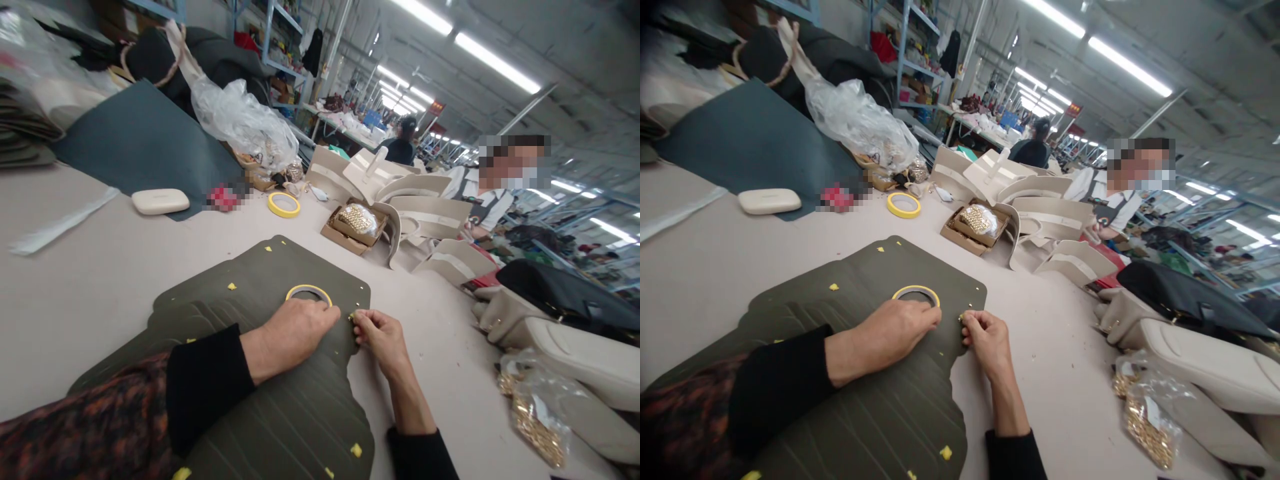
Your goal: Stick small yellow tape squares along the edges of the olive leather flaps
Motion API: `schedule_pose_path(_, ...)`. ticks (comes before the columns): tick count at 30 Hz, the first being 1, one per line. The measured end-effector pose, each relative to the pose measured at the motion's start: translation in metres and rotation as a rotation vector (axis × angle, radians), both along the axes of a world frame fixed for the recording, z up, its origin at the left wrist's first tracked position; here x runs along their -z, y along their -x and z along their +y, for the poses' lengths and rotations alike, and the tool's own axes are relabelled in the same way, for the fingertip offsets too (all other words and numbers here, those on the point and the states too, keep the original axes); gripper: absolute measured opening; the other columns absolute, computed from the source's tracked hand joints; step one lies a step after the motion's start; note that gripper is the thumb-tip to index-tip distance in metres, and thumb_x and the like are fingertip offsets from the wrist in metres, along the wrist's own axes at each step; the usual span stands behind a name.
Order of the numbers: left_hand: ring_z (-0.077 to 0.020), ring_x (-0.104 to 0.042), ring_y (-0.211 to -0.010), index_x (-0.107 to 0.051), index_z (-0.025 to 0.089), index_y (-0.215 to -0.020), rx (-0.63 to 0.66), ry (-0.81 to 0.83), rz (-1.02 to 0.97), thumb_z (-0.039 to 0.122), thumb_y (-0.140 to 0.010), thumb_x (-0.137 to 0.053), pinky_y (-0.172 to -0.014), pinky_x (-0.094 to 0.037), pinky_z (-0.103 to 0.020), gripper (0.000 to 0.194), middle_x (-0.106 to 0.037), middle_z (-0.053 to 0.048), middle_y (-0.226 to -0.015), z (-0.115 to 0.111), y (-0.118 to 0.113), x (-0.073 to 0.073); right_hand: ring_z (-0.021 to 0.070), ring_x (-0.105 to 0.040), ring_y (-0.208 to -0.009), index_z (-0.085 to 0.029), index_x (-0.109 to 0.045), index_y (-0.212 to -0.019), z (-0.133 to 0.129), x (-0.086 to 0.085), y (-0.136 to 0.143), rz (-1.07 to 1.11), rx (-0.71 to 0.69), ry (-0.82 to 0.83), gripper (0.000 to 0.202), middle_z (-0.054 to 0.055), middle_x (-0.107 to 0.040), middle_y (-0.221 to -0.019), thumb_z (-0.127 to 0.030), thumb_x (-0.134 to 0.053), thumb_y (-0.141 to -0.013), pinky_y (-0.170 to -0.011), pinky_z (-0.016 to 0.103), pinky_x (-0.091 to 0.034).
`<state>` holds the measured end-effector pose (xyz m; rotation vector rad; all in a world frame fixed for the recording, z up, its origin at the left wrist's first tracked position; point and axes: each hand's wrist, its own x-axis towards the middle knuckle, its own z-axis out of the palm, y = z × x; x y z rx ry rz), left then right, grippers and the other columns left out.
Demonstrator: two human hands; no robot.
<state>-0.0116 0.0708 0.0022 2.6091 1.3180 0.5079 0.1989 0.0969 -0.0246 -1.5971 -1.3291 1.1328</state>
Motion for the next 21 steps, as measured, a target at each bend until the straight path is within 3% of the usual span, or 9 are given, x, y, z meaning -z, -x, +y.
schedule_pose_path(4,-0.0229,-0.062,-0.075,-0.053,0.018,-0.087,0.042,0.036,0.101,0.007,-0.086,-0.047,-0.059,-0.047,-0.031,0.012,-0.064,-0.006,-0.081,0.000,-0.002,0.002,0.0120,-0.052,-0.046,-0.013,-0.068,-0.075,-0.002,0.000,0.003,-0.192,-0.067,-0.029,0.034,0.000,-0.059,-0.055,-0.046,-0.064,-0.073,-0.045,0.023,-0.044)
schedule_pose_path(11,-0.0256,-0.062,-0.078,-0.054,0.016,-0.088,0.061,0.049,0.131,0.004,-0.084,-0.045,-0.063,-0.050,-0.035,0.015,-0.064,-0.008,-0.085,-0.001,-0.003,0.001,0.0173,-0.061,-0.058,-0.020,-0.069,-0.072,-0.001,-0.005,0.011,-0.714,-0.179,-0.265,0.022,0.002,-0.068,-0.063,-0.033,-0.053,-0.080,-0.057,0.028,-0.042)
schedule_pose_path(13,-0.0259,-0.061,-0.080,-0.054,0.016,-0.088,0.072,0.047,0.136,0.004,-0.084,-0.044,-0.064,-0.049,-0.035,0.016,-0.063,-0.009,-0.086,0.000,-0.002,0.001,0.0172,-0.060,-0.055,-0.020,-0.070,-0.086,-0.001,-0.006,0.008,-0.736,-0.195,-0.284,0.021,-0.001,-0.065,-0.059,-0.034,-0.054,-0.082,-0.056,0.028,-0.042)
schedule_pose_path(16,-0.0251,-0.060,-0.079,-0.054,0.017,-0.088,0.060,0.013,0.119,0.004,-0.084,-0.043,-0.063,-0.048,-0.034,0.018,-0.063,-0.009,-0.085,0.000,0.000,0.004,0.0164,-0.058,-0.050,-0.018,-0.065,-0.105,-0.005,-0.007,-0.002,-0.703,-0.100,-0.352,0.034,-0.003,-0.062,-0.055,-0.041,-0.057,-0.083,-0.053,0.027,-0.043)
schedule_pose_path(18,-0.0244,-0.060,-0.078,-0.054,0.017,-0.088,0.055,-0.001,0.114,0.004,-0.083,-0.044,-0.063,-0.048,-0.033,0.018,-0.062,-0.008,-0.083,0.000,0.000,0.006,0.0164,-0.060,-0.056,-0.018,-0.067,-0.097,-0.007,-0.007,-0.008,-0.663,-0.096,-0.424,0.030,0.001,-0.067,-0.065,-0.042,-0.054,-0.085,-0.058,0.027,-0.045)
schedule_pose_path(21,-0.0235,-0.059,-0.078,-0.054,0.017,-0.089,0.063,0.009,0.107,0.006,-0.084,-0.044,-0.066,-0.048,-0.033,0.016,-0.062,-0.008,-0.082,0.001,0.000,0.009,0.0172,-0.062,-0.067,-0.019,-0.069,-0.083,-0.010,-0.004,-0.009,-0.686,-0.227,-0.480,0.025,0.005,-0.070,-0.077,-0.035,-0.052,-0.087,-0.065,0.028,-0.047)
